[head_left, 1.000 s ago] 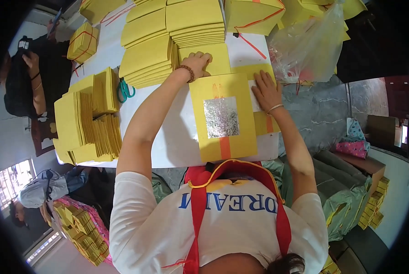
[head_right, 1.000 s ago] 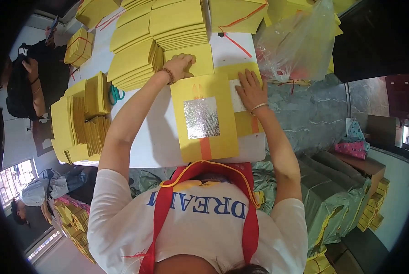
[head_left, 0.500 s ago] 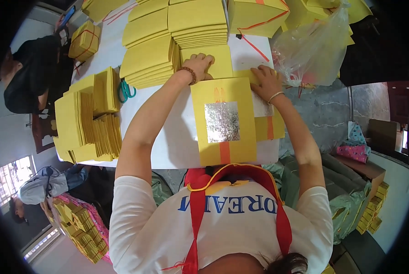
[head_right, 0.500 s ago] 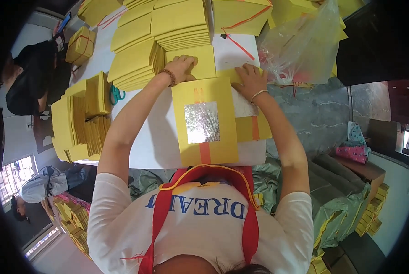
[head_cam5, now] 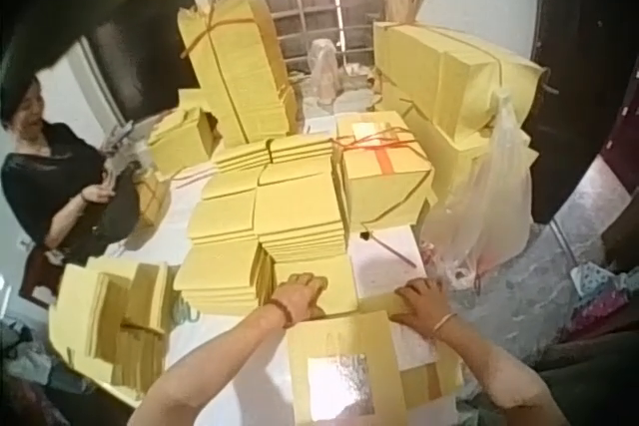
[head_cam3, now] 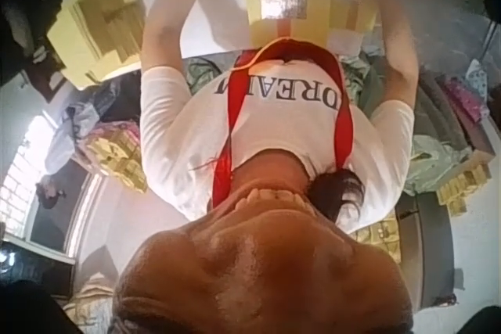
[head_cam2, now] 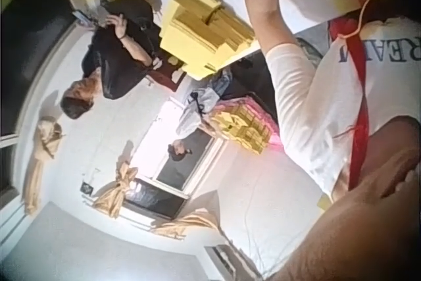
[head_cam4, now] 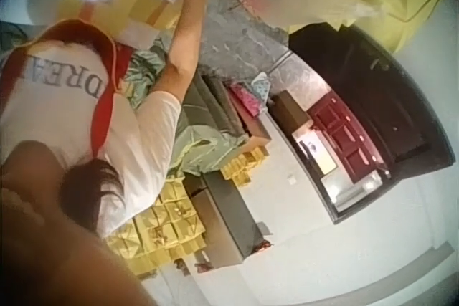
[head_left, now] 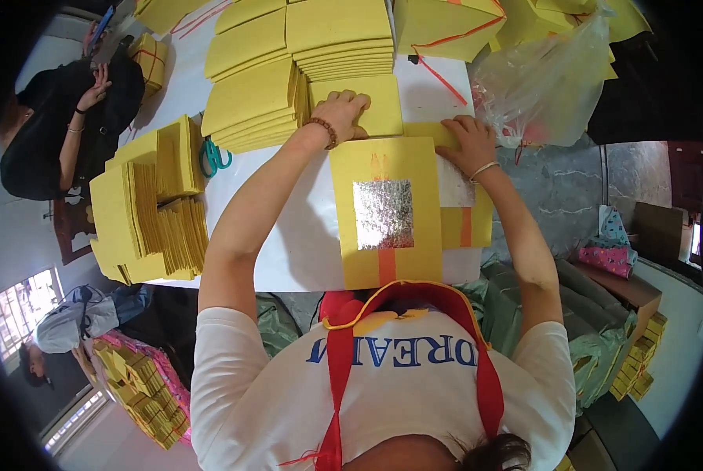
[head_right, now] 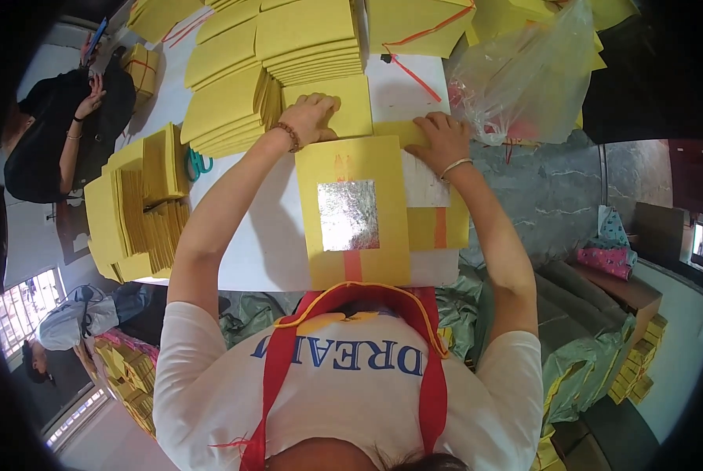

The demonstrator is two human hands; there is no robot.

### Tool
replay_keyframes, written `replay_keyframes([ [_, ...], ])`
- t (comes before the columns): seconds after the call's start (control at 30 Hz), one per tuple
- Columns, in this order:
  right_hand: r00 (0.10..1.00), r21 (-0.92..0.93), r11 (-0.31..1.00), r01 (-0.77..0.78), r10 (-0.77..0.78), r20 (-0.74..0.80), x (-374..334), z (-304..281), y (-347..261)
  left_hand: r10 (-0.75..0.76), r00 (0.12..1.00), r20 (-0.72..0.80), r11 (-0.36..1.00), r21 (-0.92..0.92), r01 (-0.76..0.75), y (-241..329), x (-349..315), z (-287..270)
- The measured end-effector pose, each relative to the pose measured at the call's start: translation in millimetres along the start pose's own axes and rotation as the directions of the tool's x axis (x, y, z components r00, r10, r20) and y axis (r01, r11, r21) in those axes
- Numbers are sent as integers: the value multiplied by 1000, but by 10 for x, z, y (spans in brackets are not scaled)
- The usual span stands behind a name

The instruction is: Folding and stacking yellow joss paper sheets with metallic foil squares at a workstation.

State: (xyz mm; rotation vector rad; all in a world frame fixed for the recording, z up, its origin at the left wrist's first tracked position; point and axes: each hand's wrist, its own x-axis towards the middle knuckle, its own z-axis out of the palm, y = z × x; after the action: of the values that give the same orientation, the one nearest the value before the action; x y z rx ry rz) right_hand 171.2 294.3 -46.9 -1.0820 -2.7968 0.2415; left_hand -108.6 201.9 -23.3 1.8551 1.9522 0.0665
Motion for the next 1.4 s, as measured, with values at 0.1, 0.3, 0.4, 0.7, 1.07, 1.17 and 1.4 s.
replay_keyframes([
  [0.1, 967, 128, 986, 109, -76, -244, 9, 11, -90, 6, 999, 41, 1000, -27, -5, -31, 19, -22],
  [0.3, 969, 826, 530, -190, -33, 244, 229, -133, -561, 6, 1000, 15, 961, -277, -2, -142, 57, -47],
  [0.4, 781, 808, -9, -589, -263, 566, 526, -146, -419, -14, 998, -64, 962, -275, -4, -123, 93, 44],
  [0.7, 744, 726, 590, -354, -292, 601, 552, -77, -565, -60, 988, -143, 957, -291, 16, -119, 50, 106],
  [1.07, 812, 753, 543, -372, -203, 547, 548, 91, -534, -50, 999, -5, 973, -225, 48, -22, 56, 25],
  [1.17, 837, 700, 639, -319, -156, 524, 578, 68, -585, 55, 994, -98, 998, 29, -52, -17, -33, 68],
  [1.4, 864, 718, 612, -333, -107, 492, 450, 129, -575, 50, 997, -62, 998, 50, -47, 0, -125, 22],
])
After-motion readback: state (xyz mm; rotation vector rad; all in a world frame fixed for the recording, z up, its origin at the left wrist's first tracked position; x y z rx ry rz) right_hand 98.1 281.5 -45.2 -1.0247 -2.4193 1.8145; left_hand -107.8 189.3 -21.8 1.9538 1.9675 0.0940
